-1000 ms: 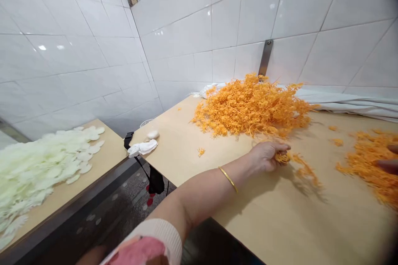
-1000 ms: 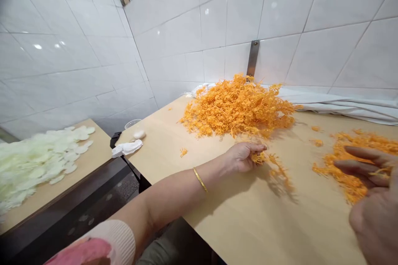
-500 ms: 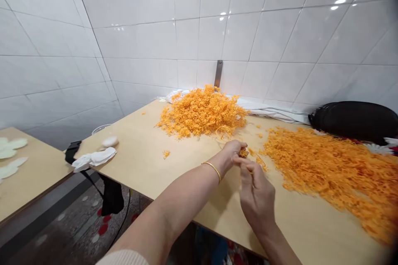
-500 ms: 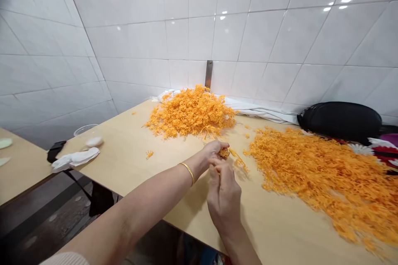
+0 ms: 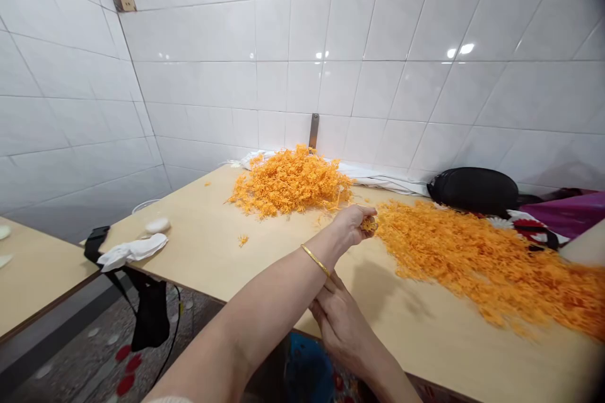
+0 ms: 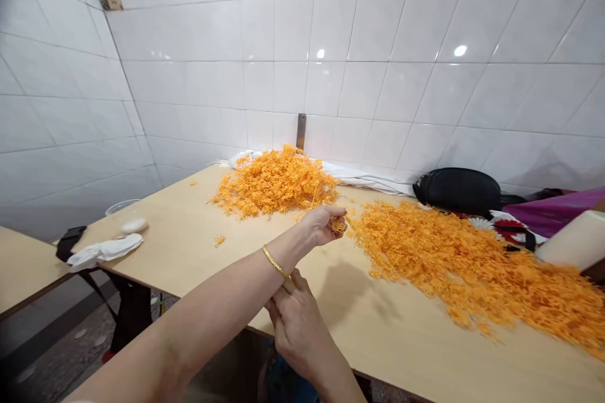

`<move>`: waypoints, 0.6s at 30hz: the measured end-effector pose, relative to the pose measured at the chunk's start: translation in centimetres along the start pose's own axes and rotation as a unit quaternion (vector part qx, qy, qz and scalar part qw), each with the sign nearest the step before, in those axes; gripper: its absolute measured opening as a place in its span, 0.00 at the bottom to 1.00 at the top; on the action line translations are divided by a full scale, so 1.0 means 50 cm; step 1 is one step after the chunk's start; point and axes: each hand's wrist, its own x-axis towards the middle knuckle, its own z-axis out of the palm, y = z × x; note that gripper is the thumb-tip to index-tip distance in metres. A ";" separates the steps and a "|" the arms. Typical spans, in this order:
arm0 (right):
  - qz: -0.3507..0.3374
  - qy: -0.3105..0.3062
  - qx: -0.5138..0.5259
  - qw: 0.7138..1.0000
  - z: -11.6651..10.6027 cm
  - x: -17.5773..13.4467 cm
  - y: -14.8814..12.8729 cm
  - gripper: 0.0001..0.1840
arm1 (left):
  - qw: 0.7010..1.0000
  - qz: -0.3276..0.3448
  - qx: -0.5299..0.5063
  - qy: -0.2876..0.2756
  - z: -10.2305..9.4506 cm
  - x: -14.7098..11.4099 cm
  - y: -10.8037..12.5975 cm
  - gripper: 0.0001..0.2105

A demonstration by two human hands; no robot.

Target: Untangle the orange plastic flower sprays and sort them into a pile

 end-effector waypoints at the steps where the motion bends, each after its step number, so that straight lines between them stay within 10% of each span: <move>1: 0.006 0.006 -0.002 1.000 -0.006 -0.003 0.002 0.13 | 1.000 0.006 0.014 -0.014 0.000 -0.011 -0.001 0.08; 5: 0.065 0.037 0.012 0.997 -0.044 -0.025 0.017 0.10 | 0.996 0.038 0.076 -0.035 -0.044 -0.039 -0.014 0.06; 11: 0.166 -0.016 0.115 0.979 -0.102 -0.049 -0.009 0.13 | 0.982 0.066 0.156 0.080 -0.157 -0.019 -0.044 0.07; 18: 0.057 -0.045 0.148 0.986 -0.024 0.006 -0.059 0.14 | 0.980 0.063 0.166 0.093 -0.116 0.012 -0.072 0.08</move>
